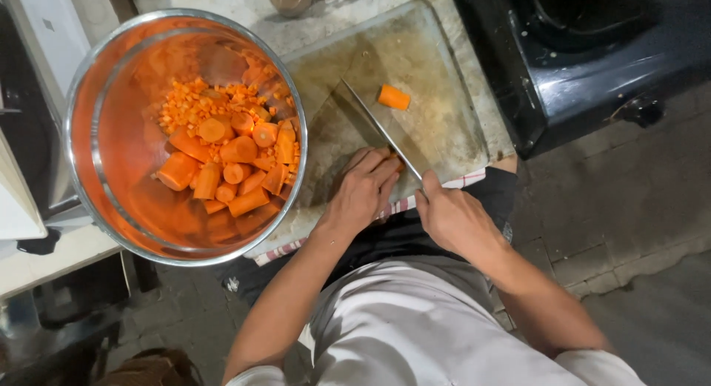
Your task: Dicing carrots on a cutting board and transferring them to a metal bowl.
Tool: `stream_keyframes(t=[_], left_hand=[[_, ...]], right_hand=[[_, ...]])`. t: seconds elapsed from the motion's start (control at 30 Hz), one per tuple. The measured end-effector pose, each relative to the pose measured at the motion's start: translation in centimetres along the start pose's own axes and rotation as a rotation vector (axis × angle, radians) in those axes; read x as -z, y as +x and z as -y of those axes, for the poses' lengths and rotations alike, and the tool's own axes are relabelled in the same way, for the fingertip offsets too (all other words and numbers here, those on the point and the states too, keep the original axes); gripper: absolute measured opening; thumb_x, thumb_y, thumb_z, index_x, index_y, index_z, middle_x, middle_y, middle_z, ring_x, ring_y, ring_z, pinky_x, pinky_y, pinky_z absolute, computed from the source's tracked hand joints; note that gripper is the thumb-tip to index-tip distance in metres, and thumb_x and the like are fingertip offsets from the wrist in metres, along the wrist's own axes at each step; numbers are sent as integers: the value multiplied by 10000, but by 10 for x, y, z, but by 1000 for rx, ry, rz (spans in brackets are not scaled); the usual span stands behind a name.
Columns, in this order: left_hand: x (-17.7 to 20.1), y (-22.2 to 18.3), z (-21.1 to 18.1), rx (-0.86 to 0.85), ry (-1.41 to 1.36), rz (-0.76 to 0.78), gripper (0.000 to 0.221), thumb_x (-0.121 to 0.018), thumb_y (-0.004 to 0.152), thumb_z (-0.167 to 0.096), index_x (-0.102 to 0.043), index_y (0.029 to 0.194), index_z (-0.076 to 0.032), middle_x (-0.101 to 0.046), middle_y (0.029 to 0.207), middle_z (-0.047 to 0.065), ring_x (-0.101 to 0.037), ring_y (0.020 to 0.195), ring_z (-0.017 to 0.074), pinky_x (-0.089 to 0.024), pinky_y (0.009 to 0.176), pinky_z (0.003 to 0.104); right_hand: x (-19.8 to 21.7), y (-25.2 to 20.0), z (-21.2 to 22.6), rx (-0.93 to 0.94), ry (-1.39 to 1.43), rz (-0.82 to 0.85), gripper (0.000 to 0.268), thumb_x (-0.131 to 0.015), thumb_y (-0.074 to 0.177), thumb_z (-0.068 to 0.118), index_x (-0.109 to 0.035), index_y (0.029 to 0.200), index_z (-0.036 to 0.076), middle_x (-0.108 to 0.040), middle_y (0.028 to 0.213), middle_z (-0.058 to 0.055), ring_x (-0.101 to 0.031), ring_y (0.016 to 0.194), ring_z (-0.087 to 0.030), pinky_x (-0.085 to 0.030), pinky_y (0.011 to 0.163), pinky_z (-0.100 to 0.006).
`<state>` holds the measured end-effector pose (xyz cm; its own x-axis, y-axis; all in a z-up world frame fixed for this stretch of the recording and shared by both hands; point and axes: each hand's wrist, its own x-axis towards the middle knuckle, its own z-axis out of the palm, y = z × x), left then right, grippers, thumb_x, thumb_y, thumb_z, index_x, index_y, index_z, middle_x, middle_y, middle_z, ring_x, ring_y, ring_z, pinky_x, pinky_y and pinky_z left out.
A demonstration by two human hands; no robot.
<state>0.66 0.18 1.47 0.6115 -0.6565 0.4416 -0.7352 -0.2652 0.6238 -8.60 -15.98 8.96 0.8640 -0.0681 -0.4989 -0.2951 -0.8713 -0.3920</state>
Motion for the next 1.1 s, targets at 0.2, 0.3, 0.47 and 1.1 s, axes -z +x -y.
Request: stream_keyframes(t=[0.2,0.3,0.47,1.1], left_hand=[[-4,-9,6,-61,36,-29,148,-596,966,-141,-694,1006,-38,-625,964,152,-639,883,366,-545,745,414],[-18,-15,26,-114,31,-91,116,-648,945,-157,-702,985,-63,-625,1001,117,-634,913,325,-545,781,368],[-37,-26,48,-175,121,-110,111,-652,941,-210,-705,967,-116,-630,1012,94,-642,971,307,-558,806,364],[-7,-19,26,-190,145,-152,161,-668,928,-243,-691,1028,-119,-604,1081,87,-629,1021,292,-549,850,360]], right_hand=[[27,9,6,-45,-38,150,293,-398,978,359,-489,1078,99,-695,798,-271,-692,837,-503,-546,721,-586],[43,4,21,-20,-16,99,274,-380,982,287,-517,1033,55,-679,734,-284,-701,710,-468,-563,615,-541],[37,7,27,20,-50,79,279,-375,991,284,-516,991,44,-667,693,-264,-693,647,-454,-559,544,-529],[31,17,42,-25,-33,87,308,-365,1002,304,-477,1055,23,-668,768,-298,-687,765,-505,-553,641,-580]])
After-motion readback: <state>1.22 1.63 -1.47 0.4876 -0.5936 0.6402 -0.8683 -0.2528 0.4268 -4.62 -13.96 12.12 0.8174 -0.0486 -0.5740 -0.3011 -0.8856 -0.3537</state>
